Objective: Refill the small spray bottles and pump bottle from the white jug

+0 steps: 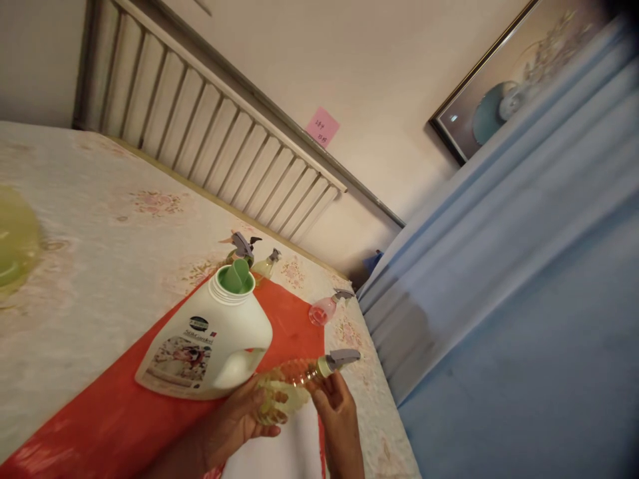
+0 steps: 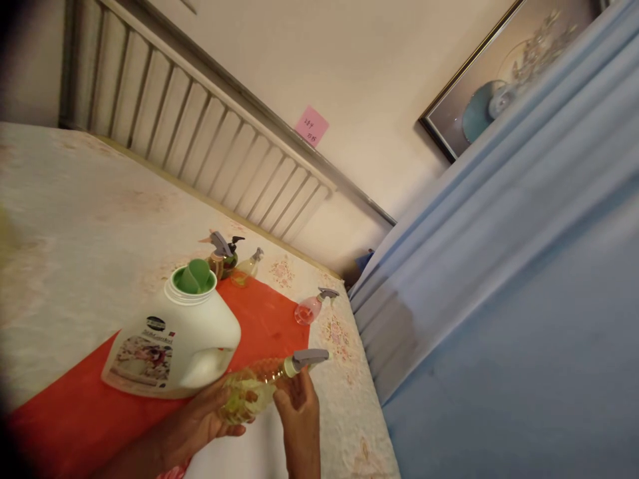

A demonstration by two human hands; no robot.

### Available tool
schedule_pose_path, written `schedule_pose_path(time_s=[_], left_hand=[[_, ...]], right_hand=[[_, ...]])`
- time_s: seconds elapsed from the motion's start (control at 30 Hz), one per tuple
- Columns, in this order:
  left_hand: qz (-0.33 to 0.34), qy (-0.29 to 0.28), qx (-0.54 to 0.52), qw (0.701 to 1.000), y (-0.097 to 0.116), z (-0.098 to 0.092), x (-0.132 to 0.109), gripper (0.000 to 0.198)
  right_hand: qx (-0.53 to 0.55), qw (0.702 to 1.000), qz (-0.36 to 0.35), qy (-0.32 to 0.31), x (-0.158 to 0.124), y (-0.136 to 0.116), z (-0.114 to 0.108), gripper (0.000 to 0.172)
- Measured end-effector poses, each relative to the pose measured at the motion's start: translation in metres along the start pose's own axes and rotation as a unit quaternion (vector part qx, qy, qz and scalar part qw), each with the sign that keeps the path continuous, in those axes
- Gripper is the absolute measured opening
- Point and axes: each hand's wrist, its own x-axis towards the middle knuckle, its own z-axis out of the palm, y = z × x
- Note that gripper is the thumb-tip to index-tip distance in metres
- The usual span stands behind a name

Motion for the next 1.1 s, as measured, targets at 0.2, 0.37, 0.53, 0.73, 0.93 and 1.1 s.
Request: schedule_pose_path(time_s=[0.2,0.37,0.53,0.73,0.93,1.1], left_hand=[[-0.011,0.012,0.058,0.998,-0.001,-0.001,0.002,0.054],[-0.008,0.035,0.094,0.995,-0.014,-0.018,0.010,0.061],[0.022,0.040,0.095,0.994,-0.024,-0.025,0.017,0.073],[0.040,0.043,0.115,0.992,-0.023,-0.026,0.018,0.074],[0.003,0.056,0.104,0.993,-0.016,-0.023,0.013,0.065],[-0.025,0.067,0.072,0.995,-0.016,-0.018,0.009,0.057]], right_hand=[[0.015,0.989,0.014,0.144,0.000,-0.004,-0.001,0.039],[0.037,0.985,0.023,0.168,-0.002,0.008,-0.006,0.040],[0.063,0.980,0.037,0.183,-0.001,0.014,-0.008,0.043],[0.090,0.981,0.040,0.165,-0.001,0.017,-0.006,0.042],[0.109,0.982,0.038,0.150,-0.001,0.009,-0.004,0.049],[0.094,0.986,0.023,0.134,-0.004,0.005,-0.004,0.041]])
